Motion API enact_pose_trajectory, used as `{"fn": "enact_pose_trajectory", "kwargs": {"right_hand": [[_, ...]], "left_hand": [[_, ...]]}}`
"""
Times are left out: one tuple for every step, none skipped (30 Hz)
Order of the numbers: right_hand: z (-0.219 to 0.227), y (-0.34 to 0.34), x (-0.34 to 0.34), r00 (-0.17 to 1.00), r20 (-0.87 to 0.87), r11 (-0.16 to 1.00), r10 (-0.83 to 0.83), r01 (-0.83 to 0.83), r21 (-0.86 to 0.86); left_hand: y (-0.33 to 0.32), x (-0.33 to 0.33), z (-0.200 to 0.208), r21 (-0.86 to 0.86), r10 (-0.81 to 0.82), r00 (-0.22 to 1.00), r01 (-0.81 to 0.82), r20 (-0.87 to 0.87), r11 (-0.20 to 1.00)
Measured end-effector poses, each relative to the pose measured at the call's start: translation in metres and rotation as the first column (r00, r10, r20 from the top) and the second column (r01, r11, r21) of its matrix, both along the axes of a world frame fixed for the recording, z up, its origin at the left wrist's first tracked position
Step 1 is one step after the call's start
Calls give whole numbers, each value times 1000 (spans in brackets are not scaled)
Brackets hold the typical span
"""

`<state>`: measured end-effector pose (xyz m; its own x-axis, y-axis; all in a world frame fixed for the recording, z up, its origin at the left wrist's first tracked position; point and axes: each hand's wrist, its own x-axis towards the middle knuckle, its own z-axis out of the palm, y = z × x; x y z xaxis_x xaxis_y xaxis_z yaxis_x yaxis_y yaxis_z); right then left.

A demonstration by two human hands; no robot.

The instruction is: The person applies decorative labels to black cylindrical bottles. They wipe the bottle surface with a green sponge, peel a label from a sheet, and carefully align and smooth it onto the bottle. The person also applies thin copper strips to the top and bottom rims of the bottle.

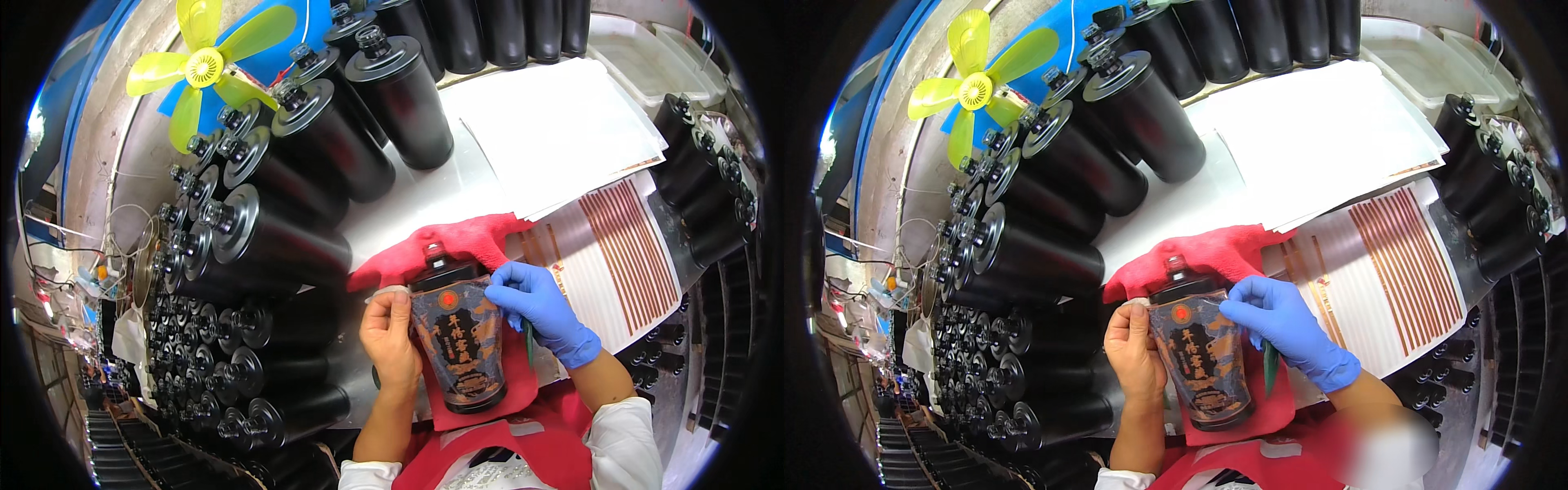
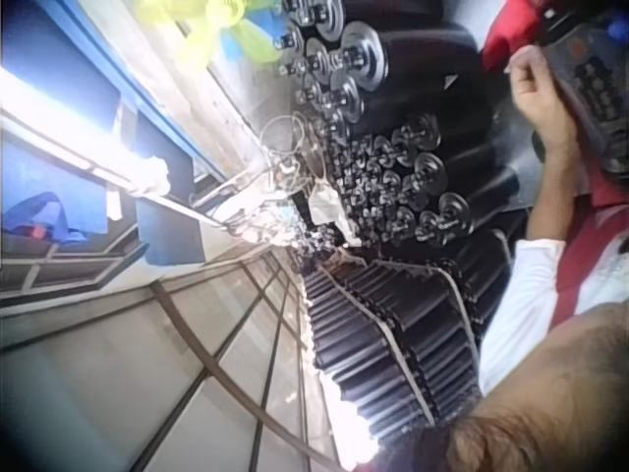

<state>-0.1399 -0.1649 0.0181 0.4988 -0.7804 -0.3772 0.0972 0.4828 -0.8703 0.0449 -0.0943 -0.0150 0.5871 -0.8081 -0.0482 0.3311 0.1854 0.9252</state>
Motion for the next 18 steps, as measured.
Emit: {"fn": "enact_pose_trajectory", "kwargs": {"right_hand": [[0, 0, -1, 1000, 8, 1000, -13, 13, -3], [-3, 3, -1, 1000, 21, 1000, -15, 15, 13], [-3, 5, -2, 1000, 13, 1000, -19, 19, 16], [-2, 4, -5, 999, 21, 999, -26, 25, 37], [-2, 6, -13, 1000, 5, 998, -28, 28, 50], [-3, 10, -15, 1000, 2, 998, -14, 14, 67], [-6, 16, -19, 998, 0, 995, 55, -55, 87], [-8, 21, -24, 994, 5, 989, 113, -113, 92], [-11, 26, -28, 985, 11, 981, 170, -170, 95], [-13, 32, -32, 974, 17, 969, 224, -225, 99], [-11, 34, -37, 955, -53, 952, 293, -286, 111], [-14, 41, -40, 952, -39, 946, 303, -295, 131], [-12, 46, -41, 951, -55, 945, 304, -294, 145], [-9, 49, -42, 950, -68, 944, 305, -292, 155], [-9, 53, -43, 950, -79, 945, 302, -287, 156], [-9, 56, -44, 950, -91, 946, 298, -282, 158], [-9, 59, -44, 950, -102, 947, 296, -278, 158], [-10, 62, -44, 955, -102, 952, 277, -259, 165]], "left_hand": [[-1, -1, 3, 6, -34, 999, 34, -7, 999], [1, -2, 7, 30, -56, 998, 56, -10, 998], [3, -3, 13, 54, -75, 997, 76, -14, 996], [4, -1, 21, 58, -80, 994, 85, -80, 995], [4, -2, 17, 60, -139, 983, 147, -120, 987], [11, 1, 15, 64, -181, 972, 192, -149, 979], [23, 4, 16, 46, -249, 948, 263, -197, 964], [33, 5, 14, 79, -275, 947, 291, -169, 953], [46, 5, 11, 112, -303, 942, 319, -143, 941], [59, 5, 9, 144, -332, 936, 347, -119, 927], [67, 3, 9, 164, -370, 925, 380, -87, 910], [75, 1, 9, 188, -379, 922, 387, -80, 903], [82, -1, 9, 212, -388, 919, 395, -73, 894], [88, -3, 10, 234, -398, 915, 401, -62, 886], [93, -4, 11, 262, -405, 911, 412, -83, 873], [97, -6, 11, 257, -407, 910, 413, -80, 874], [100, -8, 10, 251, -408, 910, 413, -74, 876], [102, -9, 10, 245, -409, 910, 413, -69, 877]]}}
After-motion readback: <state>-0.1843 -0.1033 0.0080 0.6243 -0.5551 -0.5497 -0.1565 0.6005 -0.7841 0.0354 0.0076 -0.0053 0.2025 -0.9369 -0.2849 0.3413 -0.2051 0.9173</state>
